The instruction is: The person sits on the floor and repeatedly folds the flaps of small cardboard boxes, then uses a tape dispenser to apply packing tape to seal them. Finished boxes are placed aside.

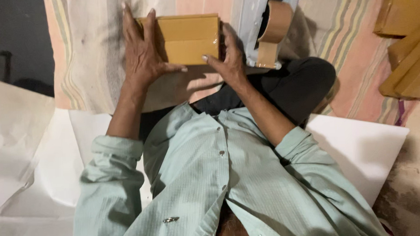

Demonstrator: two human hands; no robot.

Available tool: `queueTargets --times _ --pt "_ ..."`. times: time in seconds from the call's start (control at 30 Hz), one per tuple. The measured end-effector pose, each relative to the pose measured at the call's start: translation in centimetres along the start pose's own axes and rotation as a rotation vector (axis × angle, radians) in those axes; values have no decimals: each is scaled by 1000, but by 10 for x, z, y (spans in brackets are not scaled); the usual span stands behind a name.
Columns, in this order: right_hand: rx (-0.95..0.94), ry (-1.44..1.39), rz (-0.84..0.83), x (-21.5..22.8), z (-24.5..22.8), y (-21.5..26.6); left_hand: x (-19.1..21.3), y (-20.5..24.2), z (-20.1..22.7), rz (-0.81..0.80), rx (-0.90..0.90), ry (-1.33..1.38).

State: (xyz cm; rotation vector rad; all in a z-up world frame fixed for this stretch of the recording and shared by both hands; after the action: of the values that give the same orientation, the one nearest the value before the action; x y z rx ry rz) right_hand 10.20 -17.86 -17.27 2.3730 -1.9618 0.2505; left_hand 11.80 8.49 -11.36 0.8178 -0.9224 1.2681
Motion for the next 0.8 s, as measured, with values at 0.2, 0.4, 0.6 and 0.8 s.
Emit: queueTargets --times 0.2,0.4,0.6,0.8 --pt "-16 -52 -20 -4 -2 4 -3 -2 15 64 -74 -68" --pt "-54 -91 -61 1 -15 -7 -1 -5 19 86 -88 -27" --pt "-167 -242 -38 -1 -48 7 20 -5 25 -15 -86 95" --pt "29 -889 -177 19 -117 18 21 18 25 -499 19 671"
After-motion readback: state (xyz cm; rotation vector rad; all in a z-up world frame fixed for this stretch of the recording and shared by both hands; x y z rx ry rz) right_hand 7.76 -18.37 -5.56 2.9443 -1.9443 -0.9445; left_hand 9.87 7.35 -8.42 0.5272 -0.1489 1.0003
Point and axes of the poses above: each hand's wrist, its own y-axis away from the middle knuckle, its own x-axis out of the back of the hand, z = x × y, the point moved 4 cm from there along -y, towards the middle knuckle, and after that the axes turned 1 degree about x, right-handed, at the moved point
